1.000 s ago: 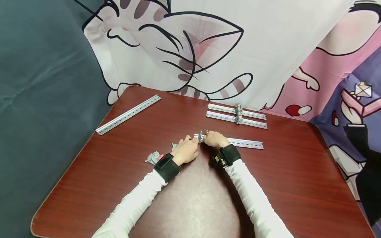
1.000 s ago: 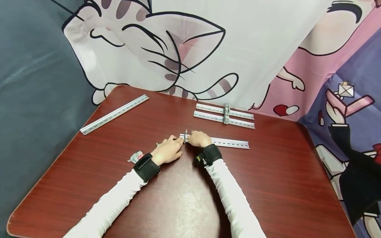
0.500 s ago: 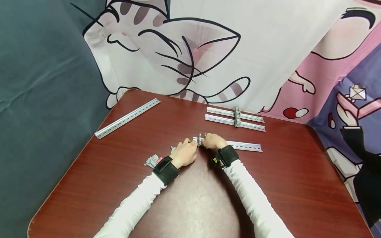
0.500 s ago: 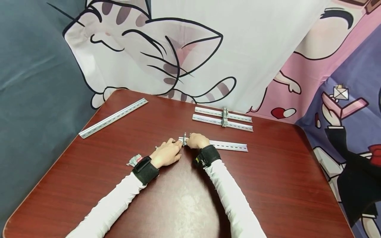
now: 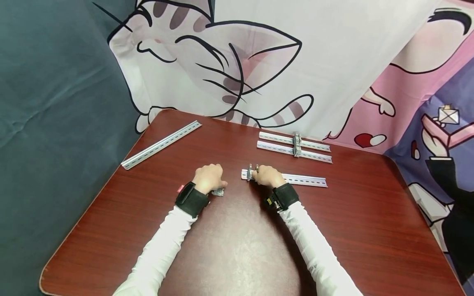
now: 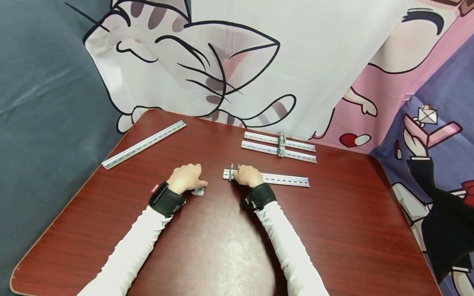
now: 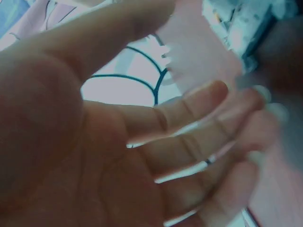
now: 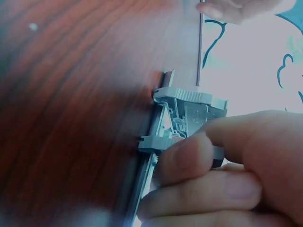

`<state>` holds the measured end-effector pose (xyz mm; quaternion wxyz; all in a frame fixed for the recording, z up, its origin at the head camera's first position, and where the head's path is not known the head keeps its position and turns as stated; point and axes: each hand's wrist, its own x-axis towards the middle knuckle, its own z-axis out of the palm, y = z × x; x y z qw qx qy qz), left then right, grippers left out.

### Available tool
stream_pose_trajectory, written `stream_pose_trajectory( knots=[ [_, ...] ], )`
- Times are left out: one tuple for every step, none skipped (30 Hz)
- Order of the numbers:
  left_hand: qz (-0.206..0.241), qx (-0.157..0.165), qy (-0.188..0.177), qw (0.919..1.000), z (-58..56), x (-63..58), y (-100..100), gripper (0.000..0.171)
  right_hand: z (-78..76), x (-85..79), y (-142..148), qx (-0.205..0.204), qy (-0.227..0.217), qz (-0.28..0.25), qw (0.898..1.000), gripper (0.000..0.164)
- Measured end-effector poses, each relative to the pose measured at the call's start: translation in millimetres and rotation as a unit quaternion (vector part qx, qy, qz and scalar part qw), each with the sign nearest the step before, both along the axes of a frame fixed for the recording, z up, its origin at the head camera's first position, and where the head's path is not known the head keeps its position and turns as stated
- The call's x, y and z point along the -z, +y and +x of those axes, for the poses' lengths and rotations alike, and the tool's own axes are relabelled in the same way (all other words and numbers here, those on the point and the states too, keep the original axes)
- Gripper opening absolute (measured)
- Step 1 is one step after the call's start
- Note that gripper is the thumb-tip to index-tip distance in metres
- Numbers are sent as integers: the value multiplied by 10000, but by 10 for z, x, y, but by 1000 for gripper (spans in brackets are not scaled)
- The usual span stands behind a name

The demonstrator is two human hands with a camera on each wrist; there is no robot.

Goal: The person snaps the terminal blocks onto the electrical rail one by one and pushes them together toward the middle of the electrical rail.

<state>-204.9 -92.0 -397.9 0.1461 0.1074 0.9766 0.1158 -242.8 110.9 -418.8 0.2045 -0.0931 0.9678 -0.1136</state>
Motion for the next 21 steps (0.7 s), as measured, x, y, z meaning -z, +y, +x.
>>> stream_pose_trajectory(
  knots=[
    [-33,-50,-109,9999,8,11,12,40,9,1,4,16,32,-67,10000,37],
    [-63,-67,-152,9998,14,30,29,43,18,9,9,31,65,-140,9999,38],
    [-80,-48,-164,9998,19,46,48,45,28,16,15,61,78,-212,9997,39],
    [-68,-11,-162,9998,25,59,70,43,40,26,23,93,112,-298,9995,41],
    [-55,55,-131,9999,30,71,88,39,51,35,33,122,148,-422,9989,43],
    [-52,122,-106,9999,34,78,103,36,62,50,44,123,188,-518,9984,46],
    [-50,192,-84,9998,36,86,119,34,73,56,56,112,211,-623,9978,48],
    [-45,252,-45,9997,38,94,132,32,84,63,71,109,223,-720,9971,51],
    [-48,299,-10,9995,38,101,142,31,95,64,85,94,240,-812,9964,54],
    [-47,325,27,9995,41,107,153,29,108,68,102,78,250,-902,9956,56],
    [-57,351,64,9993,43,111,162,30,122,68,118,70,234,-991,9948,57],
    [-54,357,103,9993,46,111,170,30,136,67,135,54,227,-1057,9941,57],
    [-49,358,151,9992,48,112,176,30,151,60,147,73,217,-1124,9934,57],
    [-40,352,174,9992,51,109,179,30,166,54,161,99,206,-1181,9927,58],
    [-22,345,179,9992,53,106,183,31,183,45,175,138,185,-1231,9921,58],
    [-6,352,186,9992,56,104,186,31,201,32,187,186,169,-1266,9916,58],
    [15,360,182,9992,59,101,188,32,220,16,199,223,164,-1291,9912,58],
    [40,362,177,9992,61,98,189,33,239,-2,210,258,164,-1312,9909,58],
    [69,375,158,9991,63,95,191,34,259,-24,220,282,165,-1319,9907,57],
    [98,388,144,9991,63,91,192,33,279,-47,232,272,174,-1319,9907,56],
    [121,414,155,9989,63,90,192,30,299,-73,240,246,189,-1312,9909,56]
  ],
)
